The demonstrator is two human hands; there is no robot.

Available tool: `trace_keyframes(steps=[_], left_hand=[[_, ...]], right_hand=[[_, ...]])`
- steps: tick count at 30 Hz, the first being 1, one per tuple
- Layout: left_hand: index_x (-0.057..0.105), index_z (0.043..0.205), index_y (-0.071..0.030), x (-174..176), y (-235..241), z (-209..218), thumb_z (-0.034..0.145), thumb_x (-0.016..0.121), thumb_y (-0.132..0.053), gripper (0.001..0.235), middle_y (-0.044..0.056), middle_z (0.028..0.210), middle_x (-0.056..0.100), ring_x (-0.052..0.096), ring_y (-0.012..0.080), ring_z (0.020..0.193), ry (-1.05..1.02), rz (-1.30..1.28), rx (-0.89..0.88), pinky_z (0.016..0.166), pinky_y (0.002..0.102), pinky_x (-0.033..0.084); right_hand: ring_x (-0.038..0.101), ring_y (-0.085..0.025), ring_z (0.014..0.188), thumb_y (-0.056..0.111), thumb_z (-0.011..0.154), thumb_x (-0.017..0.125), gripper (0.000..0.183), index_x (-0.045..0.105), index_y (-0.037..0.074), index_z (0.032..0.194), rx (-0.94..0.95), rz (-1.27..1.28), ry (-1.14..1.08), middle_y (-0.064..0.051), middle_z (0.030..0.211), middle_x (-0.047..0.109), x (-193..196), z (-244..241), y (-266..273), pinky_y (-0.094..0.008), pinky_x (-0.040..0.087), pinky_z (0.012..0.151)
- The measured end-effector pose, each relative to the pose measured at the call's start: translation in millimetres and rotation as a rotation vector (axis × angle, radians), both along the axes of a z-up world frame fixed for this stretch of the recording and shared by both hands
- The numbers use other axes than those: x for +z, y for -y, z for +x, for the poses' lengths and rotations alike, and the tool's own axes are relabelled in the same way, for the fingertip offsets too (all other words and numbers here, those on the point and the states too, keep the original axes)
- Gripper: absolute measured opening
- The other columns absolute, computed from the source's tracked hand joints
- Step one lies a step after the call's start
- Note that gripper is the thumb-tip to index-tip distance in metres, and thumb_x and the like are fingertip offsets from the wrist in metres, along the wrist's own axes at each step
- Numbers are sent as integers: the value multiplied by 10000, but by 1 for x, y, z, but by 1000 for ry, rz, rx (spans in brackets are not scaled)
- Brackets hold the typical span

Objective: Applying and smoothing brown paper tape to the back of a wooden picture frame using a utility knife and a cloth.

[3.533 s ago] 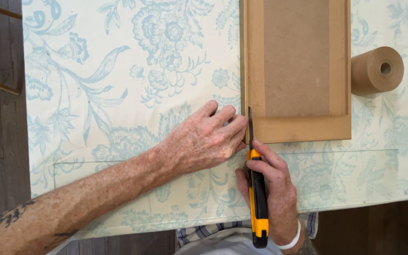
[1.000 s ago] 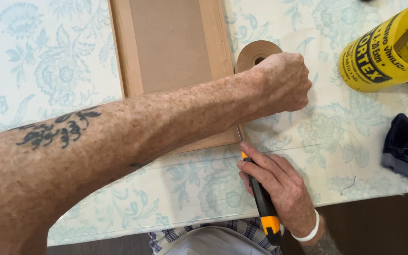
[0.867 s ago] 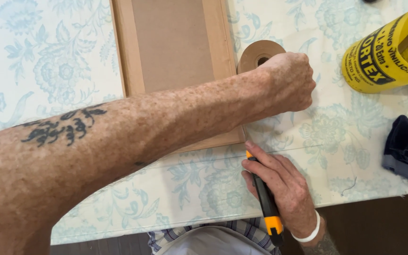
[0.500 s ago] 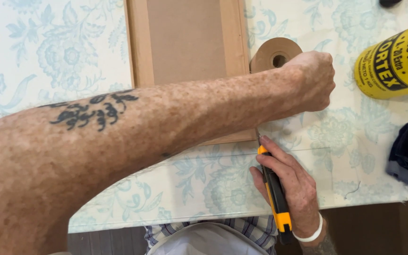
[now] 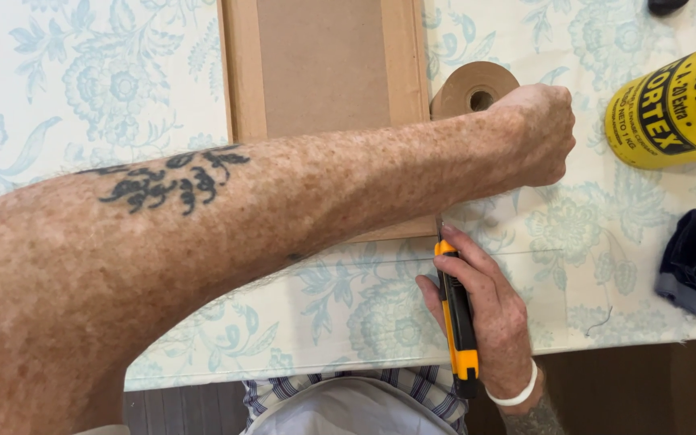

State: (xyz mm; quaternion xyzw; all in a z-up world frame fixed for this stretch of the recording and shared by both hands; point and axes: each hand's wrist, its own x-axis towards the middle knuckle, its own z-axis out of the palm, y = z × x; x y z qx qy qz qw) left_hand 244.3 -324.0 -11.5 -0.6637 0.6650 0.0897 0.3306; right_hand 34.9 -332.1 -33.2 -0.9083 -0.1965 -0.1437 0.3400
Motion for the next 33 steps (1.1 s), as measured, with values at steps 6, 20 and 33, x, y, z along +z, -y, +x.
trace_keyframes(steps=[6, 20, 33], left_hand=[[725, 1208, -143, 0, -1, -1, 960, 723, -151, 249, 58, 1122, 772, 693, 278, 1036, -16, -10, 23, 894, 396, 499], [691, 1269, -110, 4, -6, -1, 949, 760, -150, 329, 99, 1124, 788, 710, 279, 1012, 19, -6, 8, 886, 405, 523], [669, 1299, -119, 6, -7, 0, 963, 749, -163, 348, 99, 1137, 777, 699, 274, 1022, -3, 4, 15, 903, 411, 521]], right_hand=[[668, -349, 1268, 68, 893, 816, 391, 577, -7, 1193, -33, -22, 16, -266, 1369, 621, 3, -8, -3, -385, 572, 1099], [675, -334, 1263, 94, 848, 850, 423, 581, -2, 1161, -39, -67, -37, -259, 1342, 639, 17, -25, -1, -363, 572, 1083], [690, -265, 1246, 149, 836, 847, 426, 592, 19, 1151, -88, -124, -102, -204, 1360, 653, 41, -40, -8, -302, 576, 1039]])
